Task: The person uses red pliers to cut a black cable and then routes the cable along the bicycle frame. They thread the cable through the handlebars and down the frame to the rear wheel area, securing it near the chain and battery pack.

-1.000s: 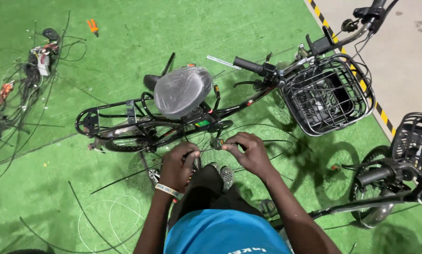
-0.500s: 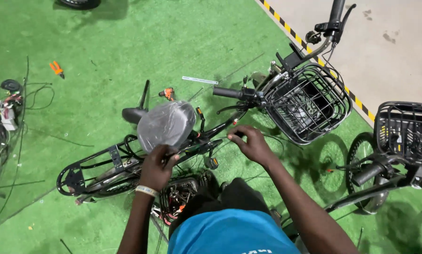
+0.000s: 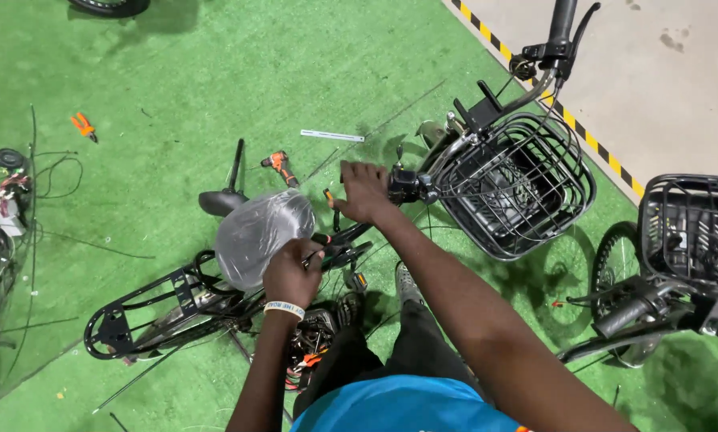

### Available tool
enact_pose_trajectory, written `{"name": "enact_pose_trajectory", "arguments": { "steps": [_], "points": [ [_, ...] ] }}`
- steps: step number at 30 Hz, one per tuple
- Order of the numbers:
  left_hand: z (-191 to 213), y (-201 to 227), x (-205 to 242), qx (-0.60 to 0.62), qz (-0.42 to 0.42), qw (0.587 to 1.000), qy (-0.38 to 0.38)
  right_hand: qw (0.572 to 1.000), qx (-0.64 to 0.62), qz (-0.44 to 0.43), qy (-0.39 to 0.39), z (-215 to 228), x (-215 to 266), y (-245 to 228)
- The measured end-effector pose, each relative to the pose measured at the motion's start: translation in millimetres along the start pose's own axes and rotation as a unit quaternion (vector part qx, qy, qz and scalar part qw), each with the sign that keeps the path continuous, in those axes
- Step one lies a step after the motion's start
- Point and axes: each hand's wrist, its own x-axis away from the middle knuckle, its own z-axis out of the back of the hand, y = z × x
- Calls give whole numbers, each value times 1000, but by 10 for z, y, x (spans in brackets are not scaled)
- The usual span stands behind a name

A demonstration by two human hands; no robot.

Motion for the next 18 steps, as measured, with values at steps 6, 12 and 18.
{"name": "enact_pose_trajectory", "arguments": {
  "steps": [6, 12, 18],
  "points": [
    [-407, -387, -332, -89, 130, 983, -99, 990, -101, 47, 92, -100, 196, 327],
    [-467, 64, -212, -41, 95, 990, -93, 982, -55, 56, 173, 17, 697, 513],
    [-580, 355, -252, -36, 10, 993, -114, 958, 2, 121, 260, 464, 1291, 1032]
  ]
}}
